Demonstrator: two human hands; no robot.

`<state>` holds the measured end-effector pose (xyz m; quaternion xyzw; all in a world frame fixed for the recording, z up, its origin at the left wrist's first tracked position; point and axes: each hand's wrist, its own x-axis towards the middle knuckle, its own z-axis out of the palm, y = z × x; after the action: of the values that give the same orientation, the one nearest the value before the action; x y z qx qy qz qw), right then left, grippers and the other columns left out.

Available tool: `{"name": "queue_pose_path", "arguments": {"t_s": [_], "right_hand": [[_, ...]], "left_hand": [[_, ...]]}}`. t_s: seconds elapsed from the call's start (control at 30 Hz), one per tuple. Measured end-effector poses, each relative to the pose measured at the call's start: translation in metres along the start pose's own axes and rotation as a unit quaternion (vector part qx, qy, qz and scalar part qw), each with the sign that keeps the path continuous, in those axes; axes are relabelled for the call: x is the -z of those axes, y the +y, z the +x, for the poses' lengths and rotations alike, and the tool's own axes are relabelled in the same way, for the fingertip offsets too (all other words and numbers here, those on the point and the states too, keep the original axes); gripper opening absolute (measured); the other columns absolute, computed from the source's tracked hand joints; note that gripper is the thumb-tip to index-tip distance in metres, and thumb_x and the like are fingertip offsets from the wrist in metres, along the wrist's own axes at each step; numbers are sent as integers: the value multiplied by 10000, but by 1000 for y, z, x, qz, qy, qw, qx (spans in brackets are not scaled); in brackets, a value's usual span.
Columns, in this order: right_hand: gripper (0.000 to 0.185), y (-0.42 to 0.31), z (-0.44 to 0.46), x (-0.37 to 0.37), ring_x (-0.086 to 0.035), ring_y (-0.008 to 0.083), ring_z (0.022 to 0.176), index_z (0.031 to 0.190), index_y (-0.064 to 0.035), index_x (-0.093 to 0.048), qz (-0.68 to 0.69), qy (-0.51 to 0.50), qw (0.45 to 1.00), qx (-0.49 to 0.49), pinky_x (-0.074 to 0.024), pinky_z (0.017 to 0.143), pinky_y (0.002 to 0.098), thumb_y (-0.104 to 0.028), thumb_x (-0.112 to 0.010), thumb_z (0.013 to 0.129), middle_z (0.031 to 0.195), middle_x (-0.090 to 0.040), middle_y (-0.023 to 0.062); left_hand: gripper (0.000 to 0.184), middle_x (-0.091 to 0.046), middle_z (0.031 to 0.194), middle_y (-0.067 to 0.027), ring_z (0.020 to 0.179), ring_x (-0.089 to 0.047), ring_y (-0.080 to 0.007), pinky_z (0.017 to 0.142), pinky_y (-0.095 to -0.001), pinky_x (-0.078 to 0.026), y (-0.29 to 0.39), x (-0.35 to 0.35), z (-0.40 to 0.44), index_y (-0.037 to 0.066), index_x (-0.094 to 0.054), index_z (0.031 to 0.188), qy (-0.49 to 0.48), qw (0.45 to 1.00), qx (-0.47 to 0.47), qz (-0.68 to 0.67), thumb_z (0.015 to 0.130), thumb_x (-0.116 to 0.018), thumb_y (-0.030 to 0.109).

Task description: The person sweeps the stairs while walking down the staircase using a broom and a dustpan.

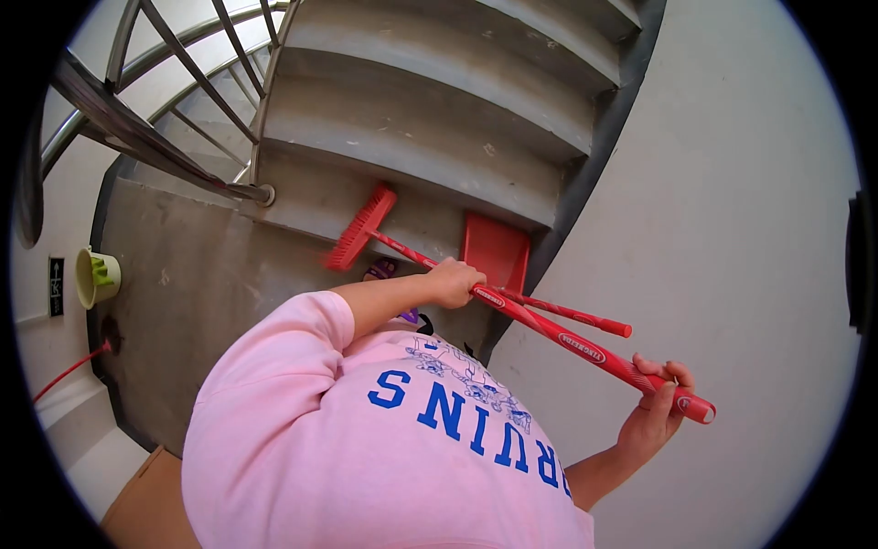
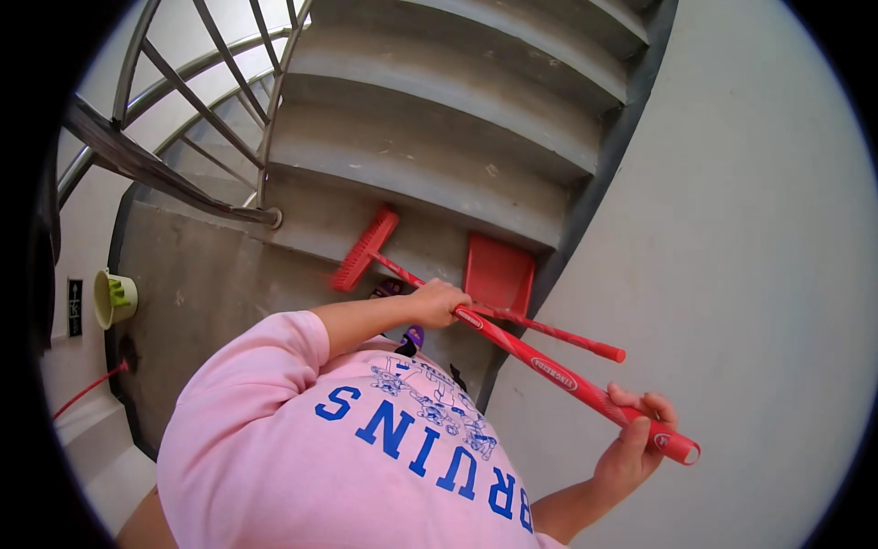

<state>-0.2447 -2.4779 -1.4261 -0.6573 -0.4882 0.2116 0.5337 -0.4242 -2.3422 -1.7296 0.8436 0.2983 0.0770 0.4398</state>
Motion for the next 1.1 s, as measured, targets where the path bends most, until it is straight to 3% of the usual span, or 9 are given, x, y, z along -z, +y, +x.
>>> {"name": "queue_pose_path", "arguments": {"t_s": [0.33,0.53,0.63,0.73,0.83,0.93,0.97,1.03,1.1], "right_hand": [[331,-21,-18,49,-622,274,776,1057,-25,-507,53,23,995,86,-488,807,438,-311,-491,892,814,-627,158],[299,28,-21,38,-590,298,997,1119,-45,-475,205,-150,965,65,-429,901,420,-287,-416,954,1007,-615,173],[266,47,-30,-3,-585,277,1008,1096,-54,-484,243,-191,951,22,-420,924,395,-274,-429,958,1066,-601,169],[257,74,-54,-39,-583,263,1010,1084,-48,-486,201,-171,964,-44,-431,916,376,-265,-464,947,1066,-599,164],[252,72,-68,-35,-576,243,1013,1075,-37,-500,196,-172,965,-15,-441,904,349,-248,-490,938,1066,-597,158],[261,67,-76,-20,-570,226,1011,1066,-24,-514,111,-187,975,40,-444,898,337,-249,-492,937,1066,-597,157],[212,58,-86,-21,-555,156,987,1051,-6,-556,179,-180,967,-15,-407,895,273,-154,-563,900,1079,-608,111],[221,47,-107,-20,-556,156,977,1052,-4,-562,165,-180,970,-11,-408,887,269,-163,-566,899,1082,-609,110],[243,33,-127,-23,-561,158,952,1057,-1,-572,161,-173,972,-17,-420,863,265,-176,-585,889,1084,-609,112]], "left_hand": [[146,-637,875,-108,881,-586,-314,761,-433,-435,65,0,-22,115,-598,908,53,998,-23,-39,764,-603,136],[173,-616,871,-103,893,-566,-316,745,-435,-446,27,7,-64,111,-614,864,176,981,65,39,694,-627,81],[248,-595,892,-86,908,-541,-321,779,-427,-451,1,9,-91,117,-613,886,327,922,139,154,656,-613,23],[416,-588,997,-152,1010,-535,-325,831,-413,-445,-7,-13,-105,89,-528,1101,448,831,307,124,694,-571,8],[399,-601,985,-152,950,-585,-302,784,-398,-486,6,-28,-108,68,-488,1145,370,787,443,-219,750,-514,18],[259,-612,896,-113,814,-623,-240,698,-369,-524,73,-33,-112,44,-517,1052,424,609,299,-600,796,-481,51],[223,-610,877,-105,816,-618,-231,697,-366,-527,76,-37,-118,41,-519,1025,402,580,263,-658,805,-494,62],[156,-605,838,-91,820,-608,-212,695,-360,-533,84,-43,-133,34,-524,969,356,505,191,-763,822,-520,84],[98,-601,836,-83,799,-603,-195,700,-348,-532,97,-40,-145,29,-529,924,345,487,194,-779,858,-503,96]]}}
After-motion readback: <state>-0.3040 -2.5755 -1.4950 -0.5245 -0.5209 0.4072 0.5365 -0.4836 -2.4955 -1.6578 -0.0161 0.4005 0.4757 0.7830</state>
